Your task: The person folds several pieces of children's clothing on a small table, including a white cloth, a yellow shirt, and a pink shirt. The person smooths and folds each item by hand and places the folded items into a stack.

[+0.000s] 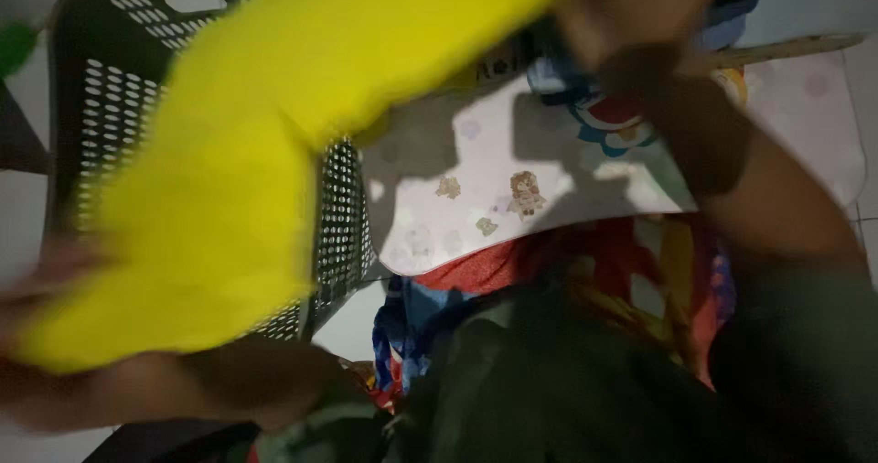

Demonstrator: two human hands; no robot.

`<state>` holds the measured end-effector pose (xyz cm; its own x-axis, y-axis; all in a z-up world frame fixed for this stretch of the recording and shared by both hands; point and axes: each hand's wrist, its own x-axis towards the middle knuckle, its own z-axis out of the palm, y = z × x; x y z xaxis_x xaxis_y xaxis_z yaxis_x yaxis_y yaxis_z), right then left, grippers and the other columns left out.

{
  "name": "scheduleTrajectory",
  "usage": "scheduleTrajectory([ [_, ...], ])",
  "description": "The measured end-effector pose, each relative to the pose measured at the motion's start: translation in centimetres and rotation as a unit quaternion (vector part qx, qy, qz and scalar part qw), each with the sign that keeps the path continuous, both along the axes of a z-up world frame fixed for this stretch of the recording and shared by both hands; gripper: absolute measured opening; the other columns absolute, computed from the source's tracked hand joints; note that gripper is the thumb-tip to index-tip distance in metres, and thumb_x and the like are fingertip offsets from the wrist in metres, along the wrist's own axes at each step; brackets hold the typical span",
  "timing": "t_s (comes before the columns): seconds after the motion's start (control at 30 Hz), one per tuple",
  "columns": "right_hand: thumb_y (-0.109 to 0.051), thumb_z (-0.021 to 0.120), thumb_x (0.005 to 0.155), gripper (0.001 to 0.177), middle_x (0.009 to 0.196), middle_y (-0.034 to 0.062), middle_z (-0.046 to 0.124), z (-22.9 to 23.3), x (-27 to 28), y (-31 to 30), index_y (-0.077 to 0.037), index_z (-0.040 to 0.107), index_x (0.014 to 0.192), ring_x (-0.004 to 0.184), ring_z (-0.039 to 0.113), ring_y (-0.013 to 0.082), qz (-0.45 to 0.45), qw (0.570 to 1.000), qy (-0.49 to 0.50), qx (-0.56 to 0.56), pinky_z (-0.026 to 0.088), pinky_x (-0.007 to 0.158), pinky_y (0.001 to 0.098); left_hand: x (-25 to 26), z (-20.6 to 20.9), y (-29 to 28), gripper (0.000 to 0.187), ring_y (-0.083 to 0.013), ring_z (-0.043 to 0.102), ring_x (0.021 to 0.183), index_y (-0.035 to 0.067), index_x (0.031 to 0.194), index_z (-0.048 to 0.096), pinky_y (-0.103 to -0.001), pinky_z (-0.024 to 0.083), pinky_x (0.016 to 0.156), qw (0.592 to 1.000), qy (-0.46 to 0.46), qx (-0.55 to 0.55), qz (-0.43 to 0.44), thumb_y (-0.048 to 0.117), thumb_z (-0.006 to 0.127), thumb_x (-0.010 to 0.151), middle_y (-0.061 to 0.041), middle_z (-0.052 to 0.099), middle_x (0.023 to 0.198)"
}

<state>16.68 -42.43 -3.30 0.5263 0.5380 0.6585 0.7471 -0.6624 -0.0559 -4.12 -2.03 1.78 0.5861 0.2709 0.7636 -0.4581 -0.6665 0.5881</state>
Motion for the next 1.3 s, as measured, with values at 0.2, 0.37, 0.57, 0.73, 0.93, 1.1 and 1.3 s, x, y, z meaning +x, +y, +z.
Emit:
scheduleTrajectory([
  [0.2, -0.01, 0.064, 0.086, 0.019, 0.087, 0.0096, 0.069, -7.5, -8.1, -2.1, -0.008, 0.071, 0.103, 0.081, 0.068, 0.0278, 0.119, 0.988, 0.088, -0.043, 0.052, 0.078, 0.0459, -5.7, -6.1, -6.5, 0.024, -0.0207, 0.075, 0.107, 0.007, 0.116, 0.065, -0.032, 0.066, 0.085, 0.957, 0.247, -0.021, -0.152, -0.003, 0.069, 0.094, -0.014, 0.074, 0.115],
  [0.37, -0.006, 0.063, 0.079, 0.025, 0.095, 0.0097, 0.069, -10.7, -11.7, -5.0, -0.007, 0.07, 0.102, 0.089, 0.068, 0.0299, 0.125, 0.987, 0.085, -0.05, 0.052, 0.083, 0.048, -7.9, -9.5, -7.3, 0.026, -0.0211, 0.075, 0.094, 0.004, 0.106, 0.07, -0.031, 0.061, 0.055, 0.855, 0.475, 0.012, -0.206, 0.007, 0.078, 0.081, -0.013, 0.075, 0.104],
  [0.57, -0.012, 0.07, 0.081, 0.019, 0.094, 0.0107, 0.07, -14.0, -12.9, -7.3, -0.009, 0.071, 0.1, 0.089, 0.066, 0.0317, 0.097, 0.977, 0.17, -0.09, 0.051, 0.076, 0.0451, -7.3, -9.0, -7.7, 0.038, -0.0311, 0.072, 0.071, 0.007, 0.102, 0.073, -0.04, 0.055, 0.077, 0.751, 0.632, 0.12, -0.147, 0.033, 0.085, 0.079, -0.012, 0.077, 0.092],
  [0.73, -0.03, 0.076, 0.078, 0.015, 0.077, 0.0122, 0.068, -14.2, -13.5, -8.5, -0.016, 0.076, 0.085, 0.077, 0.065, 0.0355, 0.058, 0.967, 0.222, -0.107, 0.051, 0.071, 0.0508, -5.6, -9.0, -9.7, 0.041, -0.0339, 0.069, 0.102, 0.005, 0.113, 0.068, -0.044, 0.051, 0.09, 0.84, 0.502, 0.122, -0.165, 0.032, 0.081, 0.085, -0.018, 0.073, 0.107],
  [0.93, -0.034, 0.075, 0.097, 0.036, 0.096, 0.0193, 0.068, -13.7, -11.4, -7.1, -0.001, 0.072, 0.11, 0.084, 0.064, 0.0408, -0.159, 0.959, 0.228, 0.051, 0.05, 0.074, 0.0513, 0.3, -13.0, -13.4, 0.05, -0.0394, 0.048, 0.144, 0.008, 0.139, 0.062, -0.049, 0.035, 0.119, 0.891, 0.359, 0.162, -0.224, 0.029, 0.072, 0.095, -0.016, 0.055, 0.153],
  [1.1, -0.028, 0.077, 0.093, 0.028, 0.08, 0.0189, 0.066, -13.6, -12.0, -5.6, -0.003, 0.067, 0.088, 0.077, 0.064, 0.04, -0.19, 0.921, 0.333, 0.074, 0.048, 0.071, 0.0512, 3.2, -16.3, -15.0, 0.08, -0.0424, 0.015, 0.157, 0.005, 0.158, 0.039, -0.061, 0.012, 0.124, 0.866, 0.362, 0.291, -0.186, 0.045, 0.068, 0.096, -0.016, 0.022, 0.17],
  [1.3, -0.021, 0.079, 0.093, 0.022, 0.086, 0.0153, 0.065, -14.4, -13.1, -6.9, -0.005, 0.064, 0.096, 0.081, 0.063, 0.0363, -0.154, 0.944, 0.252, 0.15, 0.05, 0.075, 0.0469, 1.7, -17.9, -15.0, 0.092, -0.0413, 0.01, 0.158, 0.001, 0.162, 0.024, -0.06, 0.007, 0.125, 0.844, 0.403, 0.324, -0.139, 0.057, 0.058, 0.098, -0.014, 0.016, 0.171],
])
